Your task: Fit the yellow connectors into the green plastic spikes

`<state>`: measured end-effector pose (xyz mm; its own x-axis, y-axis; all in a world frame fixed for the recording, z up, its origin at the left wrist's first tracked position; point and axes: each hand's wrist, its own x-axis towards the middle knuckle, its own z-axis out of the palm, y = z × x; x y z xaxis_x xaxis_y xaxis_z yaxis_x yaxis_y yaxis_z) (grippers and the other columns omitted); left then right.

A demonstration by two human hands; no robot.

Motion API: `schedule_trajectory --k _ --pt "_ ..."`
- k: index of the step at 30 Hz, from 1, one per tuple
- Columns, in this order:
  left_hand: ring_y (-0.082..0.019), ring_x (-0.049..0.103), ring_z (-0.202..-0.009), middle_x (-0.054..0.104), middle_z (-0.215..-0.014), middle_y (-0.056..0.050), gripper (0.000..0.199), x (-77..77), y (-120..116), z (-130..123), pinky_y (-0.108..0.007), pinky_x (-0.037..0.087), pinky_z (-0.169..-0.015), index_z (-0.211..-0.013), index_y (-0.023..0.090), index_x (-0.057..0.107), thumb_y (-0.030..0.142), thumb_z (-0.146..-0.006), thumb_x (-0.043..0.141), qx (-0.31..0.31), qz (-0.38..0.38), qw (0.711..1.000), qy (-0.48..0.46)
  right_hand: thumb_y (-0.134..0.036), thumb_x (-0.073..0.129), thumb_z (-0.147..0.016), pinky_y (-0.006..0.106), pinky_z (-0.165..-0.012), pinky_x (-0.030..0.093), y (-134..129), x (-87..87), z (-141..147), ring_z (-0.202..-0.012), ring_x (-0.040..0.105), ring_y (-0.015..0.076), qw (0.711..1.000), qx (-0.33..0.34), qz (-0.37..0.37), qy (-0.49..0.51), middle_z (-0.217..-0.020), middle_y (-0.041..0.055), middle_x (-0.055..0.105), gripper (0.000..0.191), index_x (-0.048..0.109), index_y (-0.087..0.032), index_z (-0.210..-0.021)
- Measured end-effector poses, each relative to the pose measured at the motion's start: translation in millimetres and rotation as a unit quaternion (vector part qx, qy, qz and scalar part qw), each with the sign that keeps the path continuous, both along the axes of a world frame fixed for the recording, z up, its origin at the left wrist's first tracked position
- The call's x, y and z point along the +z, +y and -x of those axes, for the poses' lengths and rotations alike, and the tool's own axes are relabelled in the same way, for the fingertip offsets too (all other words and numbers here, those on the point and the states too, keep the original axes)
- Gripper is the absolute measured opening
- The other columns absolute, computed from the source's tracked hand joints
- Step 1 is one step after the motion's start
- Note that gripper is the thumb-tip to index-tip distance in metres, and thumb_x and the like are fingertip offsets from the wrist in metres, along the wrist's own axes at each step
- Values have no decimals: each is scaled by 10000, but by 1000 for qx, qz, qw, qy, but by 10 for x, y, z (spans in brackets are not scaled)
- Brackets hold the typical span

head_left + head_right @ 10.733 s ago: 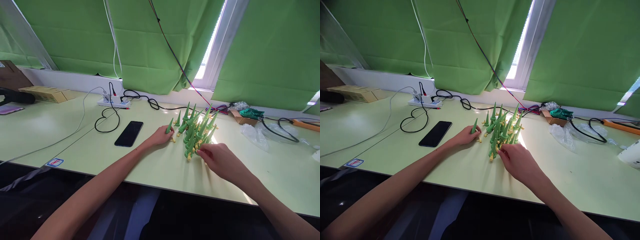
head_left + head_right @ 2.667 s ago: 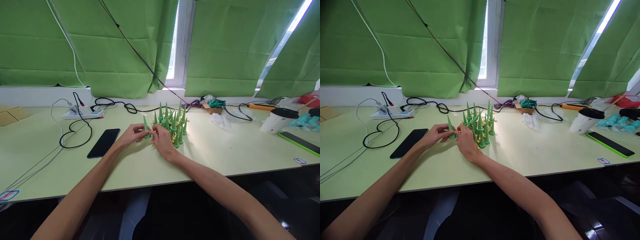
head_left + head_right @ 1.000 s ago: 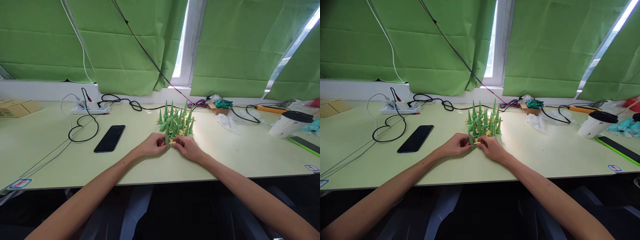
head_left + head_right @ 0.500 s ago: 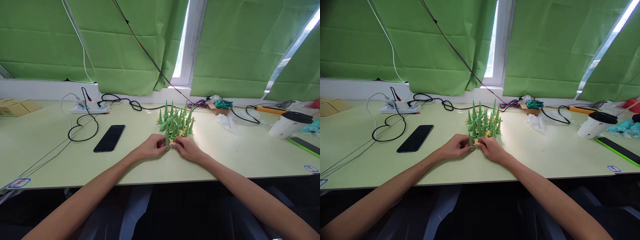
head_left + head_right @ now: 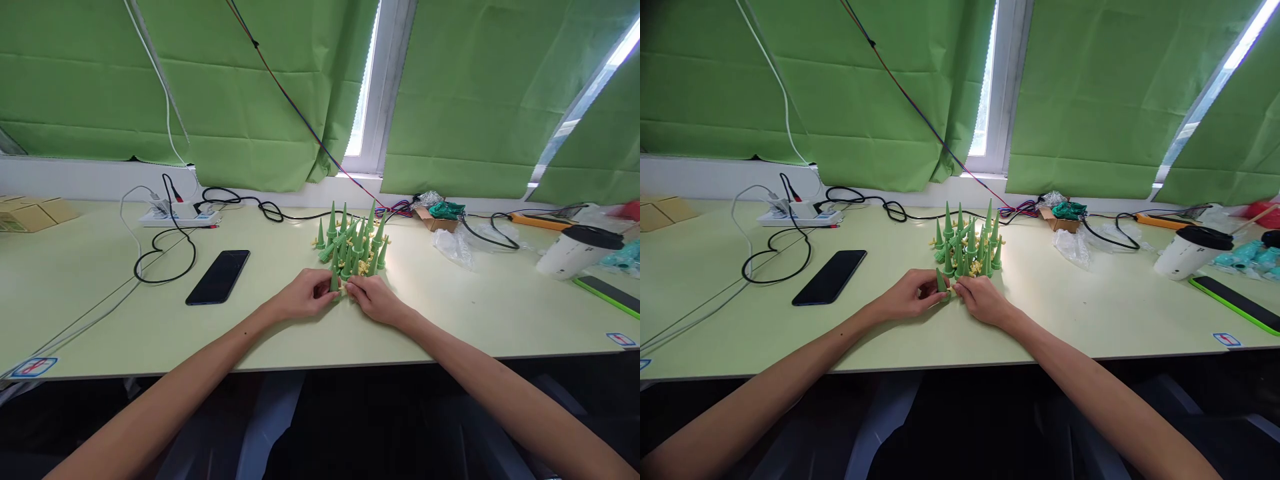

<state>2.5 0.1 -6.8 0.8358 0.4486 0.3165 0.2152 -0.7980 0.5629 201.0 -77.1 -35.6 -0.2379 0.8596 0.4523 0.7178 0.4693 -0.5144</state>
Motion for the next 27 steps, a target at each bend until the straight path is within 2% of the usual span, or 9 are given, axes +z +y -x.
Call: schedule_trajectory --k 5,10,16,22,27 --pt "-94 406 -565 489 -617 24 202 -9 4 -2 -223 318 -525 -850 145 639 332 -847 562 -3 1 1000 -11 -306 353 -1004 255 -567 341 -1 11 18 -525 450 112 1000 -1 2 16 -584 -23 488 342 450 -208 -691" --pt "-91 409 -567 481 -625 26 211 0 21 -11 -218 323 -521 -845 146 637 342 -853 558 -4 21 999 -27 -338 371 -1004 260 -551 302 -8 44 31 -518 403 110 999 -26 -7 19 -577 -36 441 349 438 -211 -686" --pt "-89 399 -553 448 -604 35 219 4 33 -17 -217 319 -513 -874 141 641 347 -853 570 14 23 999 -41 -318 397 -998 252 -572 329 -42 91 45 -538 438 118 999 -17 16 43 -597 -43 480 228 531 -209 -849" --pt "-93 402 -550 482 -601 29 174 -9 -10 -13 -222 332 -532 -884 156 648 305 -857 561 7 -21 999 -38 -295 398 -987 258 -560 317 -22 69 54 -530 422 118 999 -14 14 41 -591 -40 468 252 477 -215 -762" --pt "-106 443 -592 527 -663 5 180 -38 -3 -9 -227 360 -566 -968 175 660 242 -857 536 -4 -70 996 -53 -331 389 -983 260 -541 315 -5 72 64 -513 414 113 997 -30 27 60 -550 -35 464 355 418 -216 -649"
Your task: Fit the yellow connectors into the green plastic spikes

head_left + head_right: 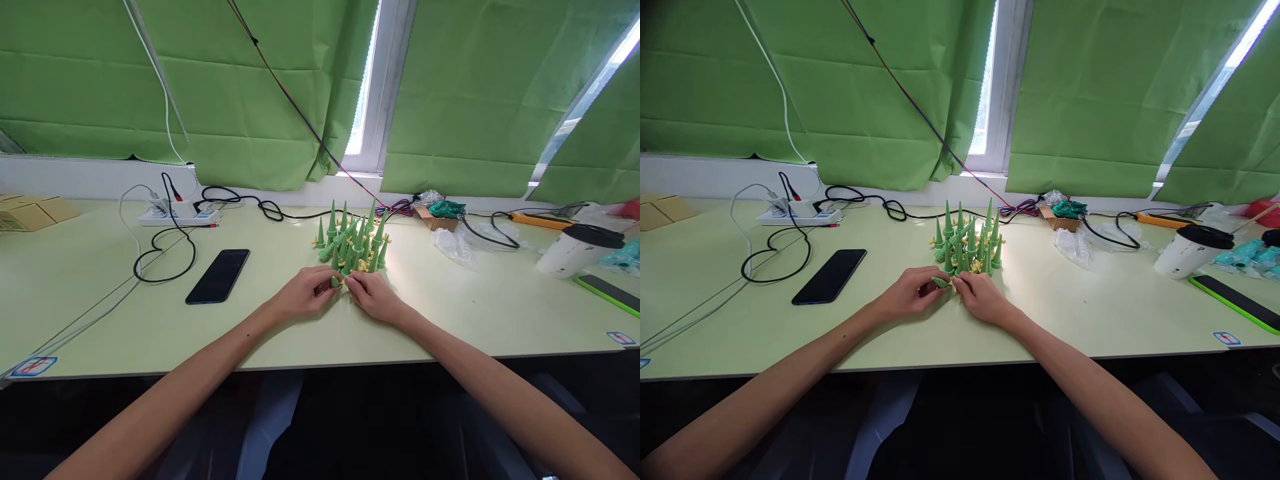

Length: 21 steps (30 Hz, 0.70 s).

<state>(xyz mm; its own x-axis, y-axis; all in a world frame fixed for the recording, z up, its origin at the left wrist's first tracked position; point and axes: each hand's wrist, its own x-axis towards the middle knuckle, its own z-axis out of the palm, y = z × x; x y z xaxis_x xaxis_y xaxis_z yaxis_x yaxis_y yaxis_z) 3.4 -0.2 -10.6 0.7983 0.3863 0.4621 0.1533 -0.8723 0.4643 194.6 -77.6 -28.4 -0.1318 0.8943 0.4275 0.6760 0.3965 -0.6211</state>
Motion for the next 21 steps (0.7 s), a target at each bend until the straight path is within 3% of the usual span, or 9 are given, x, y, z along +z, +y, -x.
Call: schedule_trajectory --k 6,12,16,21 --pt "-101 467 -602 559 -724 -9 201 0 11 -14 -221 377 -575 -1004 184 662 250 -874 525 10 -6 1000 -12 -366 377 -983 262 -542 329 -14 58 28 -513 431 115 1000 -8 4 26 -530 -29 470 391 415 -215 -624" --pt "-58 421 -512 550 -768 12 286 62 5 -35 -196 352 -497 -1091 179 579 314 -839 582 35 121 990 -58 -446 384 -987 266 -519 355 -46 108 38 -468 420 118 996 -23 -8 86 -498 -34 471 401 402 -229 -650" --pt "-49 425 -522 533 -806 8 241 104 29 -43 -186 339 -485 -954 174 531 390 -862 582 36 197 975 -97 -442 399 -987 261 -512 371 -57 99 27 -452 433 117 992 -22 -16 120 -495 -45 475 352 434 -228 -710" --pt "-61 378 -460 445 -577 32 434 129 51 -50 -201 300 -445 -733 146 548 528 -919 464 38 270 961 -51 -422 401 -990 256 -527 380 -58 81 15 -469 444 116 992 -25 -29 123 -523 -44 497 300 479 -223 -779"
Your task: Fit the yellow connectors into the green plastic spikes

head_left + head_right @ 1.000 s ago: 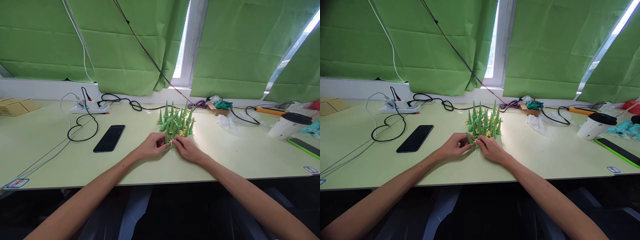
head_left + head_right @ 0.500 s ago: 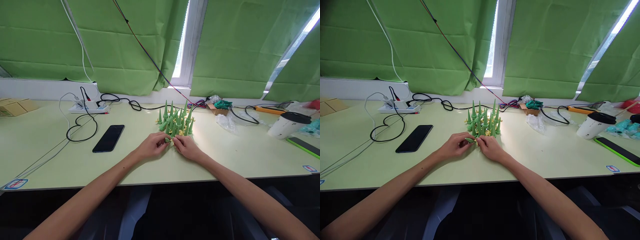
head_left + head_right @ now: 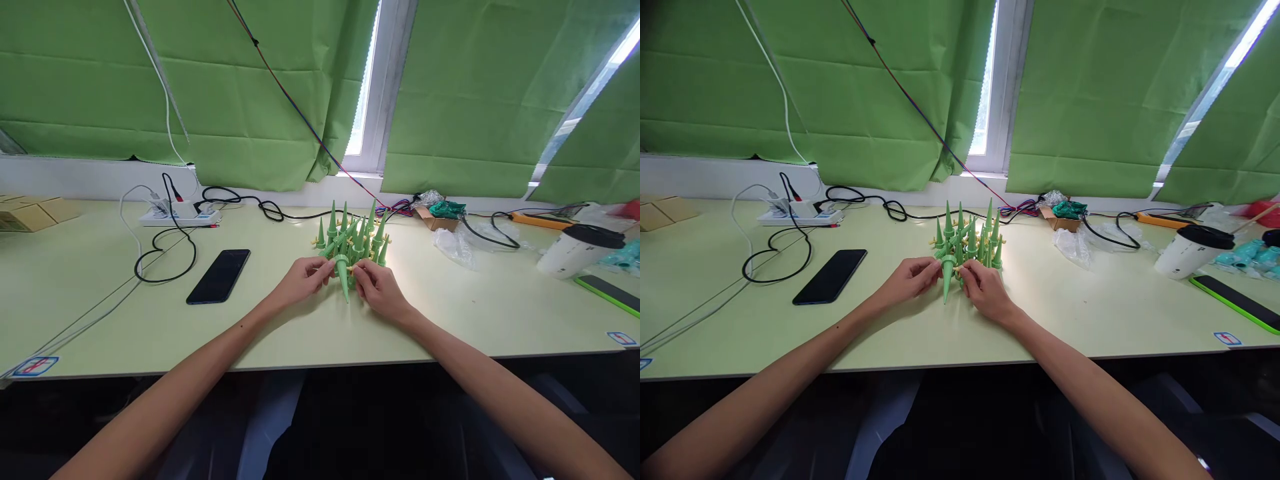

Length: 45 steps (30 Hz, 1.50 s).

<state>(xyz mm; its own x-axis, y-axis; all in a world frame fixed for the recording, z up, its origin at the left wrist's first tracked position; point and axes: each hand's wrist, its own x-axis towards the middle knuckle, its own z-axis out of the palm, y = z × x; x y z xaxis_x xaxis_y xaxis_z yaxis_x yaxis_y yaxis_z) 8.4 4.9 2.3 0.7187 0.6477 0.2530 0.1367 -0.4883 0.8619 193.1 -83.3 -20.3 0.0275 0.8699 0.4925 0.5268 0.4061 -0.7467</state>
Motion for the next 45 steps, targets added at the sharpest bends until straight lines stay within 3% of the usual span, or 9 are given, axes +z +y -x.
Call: schedule_trajectory --k 5,14,19,27,35,41,45 --pt "-79 426 -434 420 -492 40 474 -24 -9 12 -212 323 -441 -713 143 570 565 -905 471 -42 31 997 64 -395 406 -990 252 -521 371 -16 18 13 -476 446 118 1000 14 -5 -19 -534 -41 494 278 509 -221 -799" --pt "-73 402 -472 455 -570 37 382 16 -64 14 -213 304 -439 -834 134 620 516 -830 596 -39 7 997 67 -357 384 -993 254 -507 342 -6 -2 16 -471 411 114 999 30 -5 -32 -526 -50 454 284 433 -229 -744" --pt "-70 342 -498 398 -563 51 326 -6 -71 15 -213 254 -448 -824 147 595 472 -841 593 -31 -54 997 51 -370 363 -1001 257 -523 323 14 -21 14 -492 383 110 999 26 -14 -40 -542 -51 425 332 369 -229 -700" --pt "-74 354 -521 420 -563 57 234 -65 -45 27 -200 280 -475 -807 163 570 389 -833 624 -4 -128 991 30 -384 356 -1006 258 -509 316 24 -42 26 -478 371 102 999 44 -8 3 -541 -51 413 366 354 -228 -675" --pt "-78 382 -563 534 -683 10 213 -36 -47 46 -198 329 -520 -1022 166 643 305 -907 531 -10 -246 969 11 -389 358 -1003 254 -512 330 28 -28 32 -476 394 99 999 53 -2 3 -537 -49 425 371 386 -221 -673" --pt "-60 374 -513 473 -629 50 181 -46 -33 36 -186 313 -486 -907 168 542 327 -852 609 19 -177 984 -6 -375 360 -1003 247 -519 340 31 -5 50 -473 400 98 999 44 -21 8 -525 -56 432 343 408 -219 -700" --pt "-68 375 -507 440 -578 44 248 -12 -19 36 -194 305 -479 -771 159 530 376 -887 553 10 -105 994 -4 -370 370 -999 246 -527 354 11 23 56 -472 412 99 998 40 -27 28 -531 -57 460 307 420 -221 -736"
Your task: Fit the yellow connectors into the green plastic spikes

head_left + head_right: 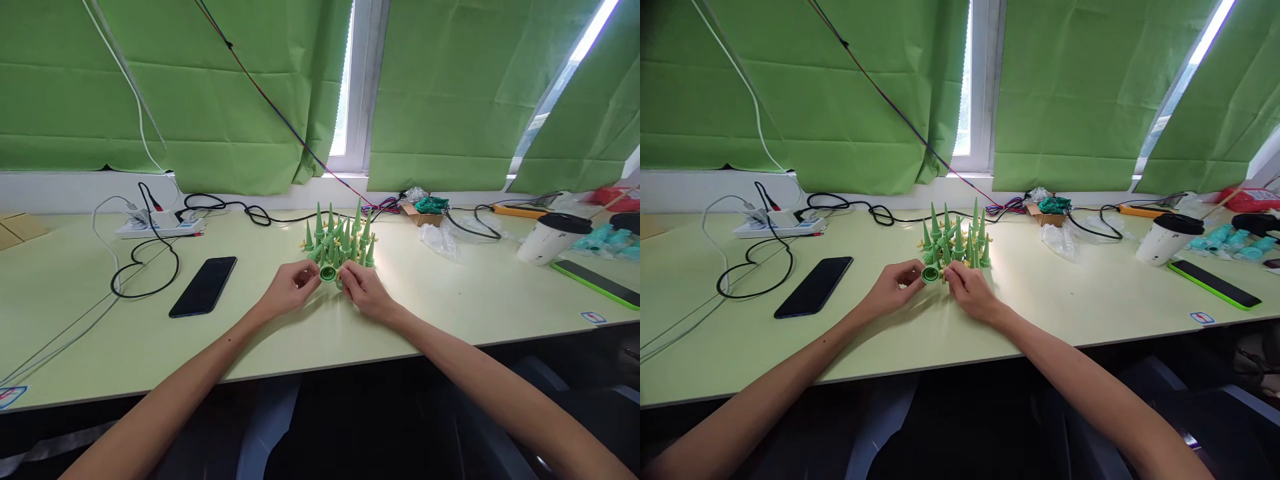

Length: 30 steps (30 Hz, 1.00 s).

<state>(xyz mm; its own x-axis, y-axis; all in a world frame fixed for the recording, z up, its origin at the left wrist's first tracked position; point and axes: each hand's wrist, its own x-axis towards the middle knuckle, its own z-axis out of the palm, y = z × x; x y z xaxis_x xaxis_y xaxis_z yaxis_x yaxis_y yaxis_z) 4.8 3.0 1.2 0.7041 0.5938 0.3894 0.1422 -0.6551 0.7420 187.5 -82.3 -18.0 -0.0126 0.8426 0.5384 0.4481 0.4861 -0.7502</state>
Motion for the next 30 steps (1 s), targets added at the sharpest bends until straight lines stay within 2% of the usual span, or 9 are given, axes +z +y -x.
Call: schedule_trajectory --k 5,11,20,24,27,30 --pt "-81 405 -437 436 -478 22 491 53 11 -8 -228 320 -474 -621 156 477 504 -956 396 -48 127 991 22 -361 371 -998 246 -519 333 -1 -4 -9 -479 406 103 1000 3 1 -9 -531 -59 441 280 451 -219 -770" --pt "-85 436 -426 476 -496 15 495 47 24 -1 -237 332 -478 -636 151 497 550 -925 453 -73 179 980 35 -350 384 -998 245 -524 317 21 -56 -33 -481 396 100 999 3 -7 -40 -535 -60 443 268 475 -215 -786" --pt "-83 442 -454 481 -505 29 380 49 25 34 -224 343 -485 -681 154 514 465 -895 557 -75 160 983 41 -358 375 -1002 237 -511 322 19 -63 -39 -469 384 99 999 14 -3 -48 -522 -64 438 280 455 -217 -774" --pt "-80 417 -457 464 -517 37 307 56 13 41 -218 321 -466 -774 151 563 438 -878 583 -82 148 984 48 -371 365 -1003 250 -528 320 19 -58 -44 -485 381 106 998 13 7 -58 -534 -59 435 299 425 -224 -750" --pt "-80 409 -496 462 -573 33 280 48 -5 41 -217 313 -474 -839 148 593 427 -861 603 -65 92 992 53 -384 352 -1004 260 -538 314 28 -60 -48 -501 384 112 997 8 11 -74 -548 -51 437 325 391 -228 -721" --pt "-85 415 -557 469 -647 19 262 20 -12 37 -222 323 -510 -779 151 591 400 -860 607 -36 -24 998 47 -393 338 -1006 268 -542 302 42 -73 -54 -511 376 115 996 3 8 -88 -562 -46 427 351 351 -230 -695"
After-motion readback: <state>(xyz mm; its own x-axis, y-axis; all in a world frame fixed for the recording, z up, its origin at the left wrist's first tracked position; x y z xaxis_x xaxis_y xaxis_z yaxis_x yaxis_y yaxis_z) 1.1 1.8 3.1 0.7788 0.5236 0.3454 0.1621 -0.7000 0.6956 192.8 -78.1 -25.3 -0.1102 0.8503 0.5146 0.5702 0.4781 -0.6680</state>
